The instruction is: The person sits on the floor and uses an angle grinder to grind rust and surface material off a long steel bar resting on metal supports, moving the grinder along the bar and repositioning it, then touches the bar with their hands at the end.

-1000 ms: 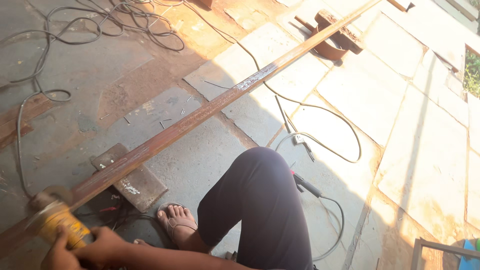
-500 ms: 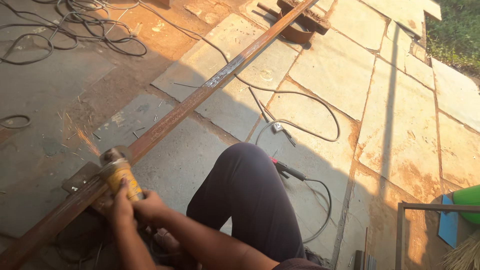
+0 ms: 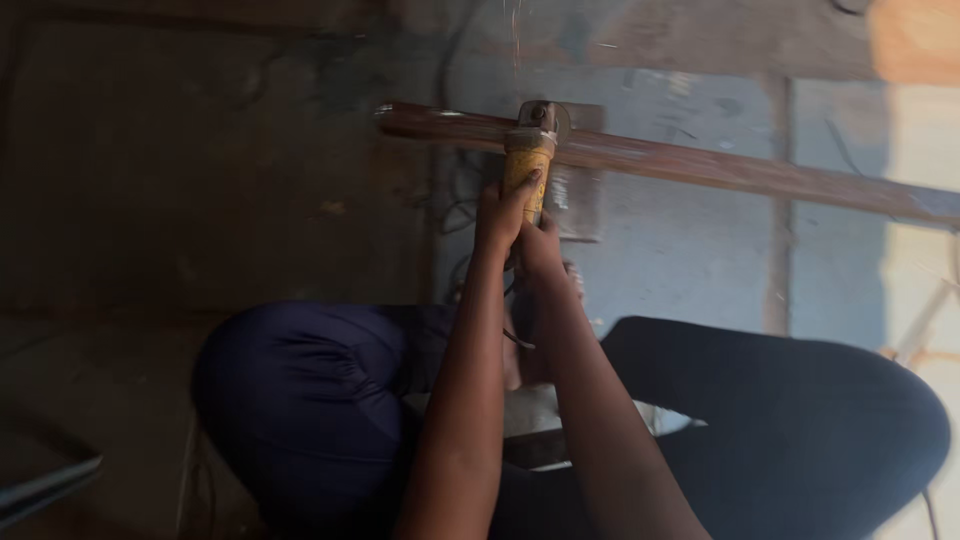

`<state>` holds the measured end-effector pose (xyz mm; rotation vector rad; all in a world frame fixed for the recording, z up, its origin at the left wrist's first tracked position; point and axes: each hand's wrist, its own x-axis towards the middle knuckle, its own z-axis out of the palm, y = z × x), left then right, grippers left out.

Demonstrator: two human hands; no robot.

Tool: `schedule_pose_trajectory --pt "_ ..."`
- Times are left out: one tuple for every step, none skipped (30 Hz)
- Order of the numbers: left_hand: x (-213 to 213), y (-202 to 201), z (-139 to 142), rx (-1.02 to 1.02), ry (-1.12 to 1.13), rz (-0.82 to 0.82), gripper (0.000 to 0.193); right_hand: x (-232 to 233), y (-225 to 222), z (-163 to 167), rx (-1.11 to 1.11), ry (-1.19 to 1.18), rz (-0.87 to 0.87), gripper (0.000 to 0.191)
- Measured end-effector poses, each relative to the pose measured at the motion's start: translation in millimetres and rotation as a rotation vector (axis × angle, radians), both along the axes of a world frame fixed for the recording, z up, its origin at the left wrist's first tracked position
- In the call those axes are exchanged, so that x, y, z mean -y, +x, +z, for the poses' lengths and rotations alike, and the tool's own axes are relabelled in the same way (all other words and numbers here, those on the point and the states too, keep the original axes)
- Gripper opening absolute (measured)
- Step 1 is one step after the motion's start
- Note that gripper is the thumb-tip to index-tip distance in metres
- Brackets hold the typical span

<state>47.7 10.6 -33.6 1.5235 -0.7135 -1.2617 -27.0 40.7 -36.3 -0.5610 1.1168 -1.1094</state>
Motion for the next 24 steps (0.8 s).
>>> schedule_pose_trajectory --pt "0 21 3 -0.021 -0.016 0.039 0.062 4 19 -1 -0.011 -0.032 0.049 0.034" --pt "0 41 5 -0.043 -0.029 0.072 0.061 8 37 -2 -0.022 -0.059 0.091 0.034" --pt "3 59 7 -0.063 -0.039 0.102 0.060 15 55 -2 -0.032 -0.084 0.129 0.035" --pt "6 76 9 -0.044 -0.045 0.125 0.060 21 72 0 -0.048 -0.095 0.163 0.034" --pt "20 90 6 -0.027 -0.050 0.147 0.060 38 86 -2 -0.065 -0.106 0.195 0.034" --pt "19 104 2 -0.017 -0.050 0.179 0.060 41 99 -4 -0.089 -0.113 0.239 0.033" --pt "15 119 1 -0.033 -0.032 0.226 0.059 39 114 -3 -0.121 -0.068 0.263 0.034" --pt "18 138 0 -0.044 -0.032 0.258 0.058 43 133 -1 -0.150 -0.041 0.271 0.034" --pt "23 148 -1 -0.055 -0.025 0.279 0.057 46 141 0 -0.179 -0.006 0.269 0.035" --pt "23 149 -9 -0.083 -0.038 0.293 0.055 45 142 -5 -0.174 0.009 0.293 0.035" --pt "17 156 -12 -0.115 -0.049 0.300 0.053 41 149 -9 -0.174 0.026 0.312 0.036" --pt "18 158 -16 -0.148 -0.064 0.304 0.052 40 150 -12 -0.173 0.039 0.327 0.036" --pt "17 158 -18 -0.163 -0.093 0.279 0.051 36 151 -15 -0.161 0.067 0.293 0.037" --pt "18 154 -21 -0.178 -0.113 0.257 0.050 35 148 -18 -0.150 0.103 0.263 0.038" --pt "15 153 -24 -0.192 -0.127 0.247 0.049 32 148 -22 -0.138 0.144 0.245 0.039" --pt "15 150 -26 -0.148 -0.052 0.193 0.049 30 147 -25 -0.189 0.105 0.181 0.038" --pt "17 147 -26 -0.097 0.009 0.149 0.050 29 145 -26 -0.230 0.048 0.127 0.038" --pt "19 146 -26 -0.129 -0.037 0.164 0.048 30 145 -29 -0.201 -0.019 0.111 0.034" --pt "20 146 -25 -0.161 -0.079 0.182 0.047 31 145 -30 -0.172 -0.081 0.099 0.030" --pt "22 148 -23 -0.191 -0.082 0.197 0.048 34 147 -31 -0.153 -0.134 0.145 0.028" --pt "24 150 -21 -0.232 -0.082 0.216 0.049 37 149 -31 -0.143 -0.182 0.196 0.025" --pt "24 154 -20 -0.193 -0.071 0.261 0.049 39 153 -32 -0.134 -0.133 0.236 0.025" --pt "26 158 -17 -0.147 -0.058 0.284 0.049 43 156 -32 -0.120 -0.085 0.255 0.025" --pt "26 161 -14 -0.101 -0.041 0.287 0.049 45 158 -32 -0.108 -0.033 0.255 0.025"
